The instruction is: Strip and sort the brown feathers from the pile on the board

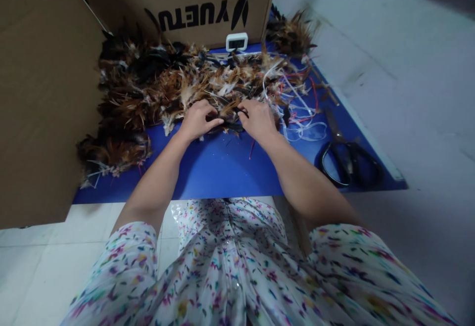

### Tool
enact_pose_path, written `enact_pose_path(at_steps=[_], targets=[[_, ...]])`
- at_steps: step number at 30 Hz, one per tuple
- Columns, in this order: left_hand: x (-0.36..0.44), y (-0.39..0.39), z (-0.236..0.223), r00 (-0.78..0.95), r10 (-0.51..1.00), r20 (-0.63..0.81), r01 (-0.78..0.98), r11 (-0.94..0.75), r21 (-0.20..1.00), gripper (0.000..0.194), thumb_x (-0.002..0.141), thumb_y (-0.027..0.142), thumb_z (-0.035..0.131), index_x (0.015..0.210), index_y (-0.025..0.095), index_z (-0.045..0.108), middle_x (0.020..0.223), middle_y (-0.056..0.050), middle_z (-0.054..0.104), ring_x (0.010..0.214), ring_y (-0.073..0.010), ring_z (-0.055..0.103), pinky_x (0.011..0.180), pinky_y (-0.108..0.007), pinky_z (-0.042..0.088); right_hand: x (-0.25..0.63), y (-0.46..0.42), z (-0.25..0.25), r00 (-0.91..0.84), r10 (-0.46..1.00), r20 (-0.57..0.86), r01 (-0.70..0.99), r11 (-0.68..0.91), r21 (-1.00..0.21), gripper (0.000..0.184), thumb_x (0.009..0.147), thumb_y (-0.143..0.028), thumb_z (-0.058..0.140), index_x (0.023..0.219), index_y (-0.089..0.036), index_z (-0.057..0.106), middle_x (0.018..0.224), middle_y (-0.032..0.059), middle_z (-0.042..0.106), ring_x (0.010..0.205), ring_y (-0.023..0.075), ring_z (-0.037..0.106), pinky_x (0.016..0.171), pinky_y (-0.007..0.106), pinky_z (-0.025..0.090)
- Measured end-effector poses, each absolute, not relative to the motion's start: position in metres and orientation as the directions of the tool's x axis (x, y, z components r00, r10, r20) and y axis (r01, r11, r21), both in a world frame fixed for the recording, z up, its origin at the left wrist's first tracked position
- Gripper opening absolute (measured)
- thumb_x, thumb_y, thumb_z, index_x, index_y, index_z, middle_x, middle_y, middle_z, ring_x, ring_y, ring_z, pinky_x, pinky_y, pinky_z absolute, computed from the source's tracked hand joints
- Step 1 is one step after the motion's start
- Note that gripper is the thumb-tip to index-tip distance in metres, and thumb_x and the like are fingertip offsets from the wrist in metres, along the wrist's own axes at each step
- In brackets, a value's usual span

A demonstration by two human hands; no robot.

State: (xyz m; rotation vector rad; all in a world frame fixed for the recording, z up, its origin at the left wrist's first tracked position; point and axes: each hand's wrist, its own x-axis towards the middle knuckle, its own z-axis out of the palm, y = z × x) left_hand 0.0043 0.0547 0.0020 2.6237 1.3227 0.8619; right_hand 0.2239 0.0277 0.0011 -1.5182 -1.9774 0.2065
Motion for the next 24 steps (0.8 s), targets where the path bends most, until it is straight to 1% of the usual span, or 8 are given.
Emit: enact_pose_path(at_steps=[4, 9, 12, 16, 17, 19, 22, 24], targets=[[0.008, 0.054, 0.0, 0.48, 0.77, 0.421, 0.716, -0.621, 0.318, 0.011, 0.085, 0.027, 0.07, 0.086, 0.018, 0.073, 0.094, -0.008, 0.068, 0.094, -0.0225, 0.064, 0.087, -0.037, 0.051, 0.223, 0.028, 0.001, -0.147, 0.906, 0.396, 0.808, 0.341, -0.48, 0.026, 0.088, -0.014, 0.055, 0.107, -0.018, 0.072, 0.109, 0.0122, 0.074, 0.101, 0.0284, 0.068, 0.093, 0.044, 0.053], [0.006, 0.059, -0.002, 0.365, 0.801, 0.474, 0.681, -0.577, 0.451, 0.007, 0.085, 0.023, 0.067, 0.08, 0.018, 0.069, 0.085, -0.005, 0.069, 0.084, -0.0182, 0.064, 0.081, -0.032, 0.051, 0.225, 0.029, 0.001, -0.143, 0.903, 0.406, 0.814, 0.34, -0.47, 0.027, 0.087, -0.013, 0.055, 0.108, -0.018, 0.072, 0.11, 0.0119, 0.075, 0.102, 0.0286, 0.068, 0.095, 0.044, 0.053], [0.006, 0.061, -0.004, 0.265, 0.824, 0.501, 0.595, -0.549, 0.587, 0.011, 0.086, 0.028, 0.066, 0.08, 0.019, 0.066, 0.078, -0.002, 0.069, 0.075, -0.0156, 0.063, 0.073, -0.029, 0.05, 0.229, 0.028, 0.004, -0.125, 0.913, 0.389, 0.835, 0.308, -0.455, 0.028, 0.088, -0.013, 0.053, 0.109, -0.017, 0.072, 0.111, 0.0132, 0.073, 0.104, 0.0291, 0.067, 0.097, 0.046, 0.052], [0.011, 0.06, -0.005, 0.224, 0.872, 0.435, 0.378, -0.489, 0.786, 0.03, 0.09, 0.05, 0.062, 0.083, 0.021, 0.06, 0.07, -0.001, 0.068, 0.062, -0.0119, 0.063, 0.057, -0.024, 0.047, 0.23, 0.022, 0.014, -0.097, 0.89, 0.445, 0.841, 0.313, -0.442, 0.021, 0.089, -0.016, 0.055, 0.102, -0.017, 0.072, 0.114, 0.0135, 0.069, 0.112, 0.0307, 0.061, 0.1, 0.047, 0.048], [0.014, 0.058, -0.005, 0.233, 0.881, 0.413, 0.334, -0.471, 0.817, 0.034, 0.09, 0.055, 0.062, 0.083, 0.021, 0.059, 0.071, -0.001, 0.069, 0.061, -0.0112, 0.063, 0.055, -0.023, 0.046, 0.229, 0.02, 0.016, -0.095, 0.882, 0.461, 0.82, 0.332, -0.466, 0.019, 0.09, -0.018, 0.057, 0.101, -0.019, 0.072, 0.113, 0.0125, 0.068, 0.112, 0.0299, 0.061, 0.1, 0.047, 0.048], [0.018, 0.054, -0.002, 0.259, 0.888, 0.381, 0.27, -0.445, 0.854, 0.041, 0.087, 0.062, 0.063, 0.084, 0.022, 0.059, 0.071, -0.001, 0.07, 0.059, -0.0106, 0.064, 0.052, -0.022, 0.046, 0.226, 0.019, 0.02, -0.096, 0.882, 0.462, 0.722, 0.381, -0.578, 0.014, 0.09, -0.025, 0.06, 0.097, -0.021, 0.072, 0.107, 0.0094, 0.07, 0.103, 0.026, 0.063, 0.095, 0.042, 0.05], [0.025, 0.046, 0.005, 0.303, 0.881, 0.362, 0.215, -0.433, 0.875, 0.047, 0.081, 0.067, 0.067, 0.083, 0.02, 0.061, 0.068, -0.001, 0.07, 0.057, -0.0106, 0.063, 0.052, -0.022, 0.048, 0.217, 0.019, 0.02, -0.123, 0.912, 0.391, 0.435, 0.403, -0.805, 0.02, 0.09, -0.038, 0.064, 0.088, -0.02, 0.07, 0.086, 0.0035, 0.07, 0.08, 0.0178, 0.063, 0.078, 0.033, 0.052], [0.028, 0.041, 0.008, 0.336, 0.874, 0.351, 0.193, -0.429, 0.883, 0.05, 0.078, 0.068, 0.07, 0.082, 0.019, 0.063, 0.067, -0.001, 0.069, 0.056, -0.0105, 0.062, 0.052, -0.023, 0.049, 0.213, 0.02, 0.017, -0.139, 0.925, 0.354, 0.255, 0.378, -0.89, 0.025, 0.087, -0.044, 0.066, 0.082, -0.019, 0.068, 0.076, -0.0002, 0.067, 0.071, 0.014, 0.059, 0.07, 0.029, 0.05]])
